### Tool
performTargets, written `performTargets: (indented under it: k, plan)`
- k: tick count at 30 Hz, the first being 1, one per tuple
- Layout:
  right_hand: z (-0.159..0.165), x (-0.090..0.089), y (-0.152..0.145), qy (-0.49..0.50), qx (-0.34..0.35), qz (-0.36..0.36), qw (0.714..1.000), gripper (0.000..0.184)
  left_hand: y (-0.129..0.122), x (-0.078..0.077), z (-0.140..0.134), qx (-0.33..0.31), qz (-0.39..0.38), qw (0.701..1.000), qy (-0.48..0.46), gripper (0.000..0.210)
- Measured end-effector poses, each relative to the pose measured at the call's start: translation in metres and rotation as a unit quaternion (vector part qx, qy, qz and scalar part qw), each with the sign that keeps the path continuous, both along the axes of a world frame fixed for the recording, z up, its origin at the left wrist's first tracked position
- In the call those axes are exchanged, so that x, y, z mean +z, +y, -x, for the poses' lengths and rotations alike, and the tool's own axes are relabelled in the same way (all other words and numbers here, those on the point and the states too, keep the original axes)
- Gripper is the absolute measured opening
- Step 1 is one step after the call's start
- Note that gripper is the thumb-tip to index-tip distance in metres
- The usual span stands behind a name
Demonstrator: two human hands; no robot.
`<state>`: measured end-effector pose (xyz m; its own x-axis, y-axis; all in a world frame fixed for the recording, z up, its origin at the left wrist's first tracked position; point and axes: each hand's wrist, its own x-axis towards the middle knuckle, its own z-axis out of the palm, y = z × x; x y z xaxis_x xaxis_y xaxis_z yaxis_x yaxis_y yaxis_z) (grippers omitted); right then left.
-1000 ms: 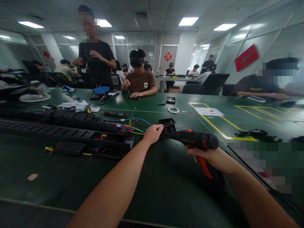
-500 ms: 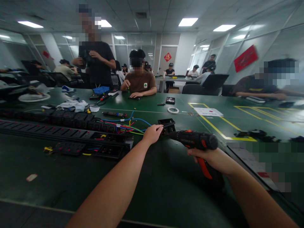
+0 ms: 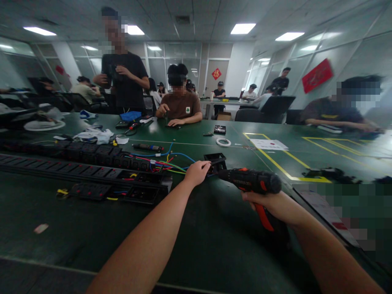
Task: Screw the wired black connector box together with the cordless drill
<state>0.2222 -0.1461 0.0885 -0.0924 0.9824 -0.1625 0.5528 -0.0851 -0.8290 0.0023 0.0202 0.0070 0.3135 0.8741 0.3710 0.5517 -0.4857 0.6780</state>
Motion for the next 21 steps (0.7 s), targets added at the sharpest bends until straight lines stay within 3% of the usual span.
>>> performTargets:
  k: [21]
  plan:
    - [-0.0014, -0.0008, -0.0008, 0.005, 0.008, -0.009, 1.000, 0.029, -0.0008, 0.0016, 0.0005, 0.001, 0.003, 1.000, 0.004, 0.041]
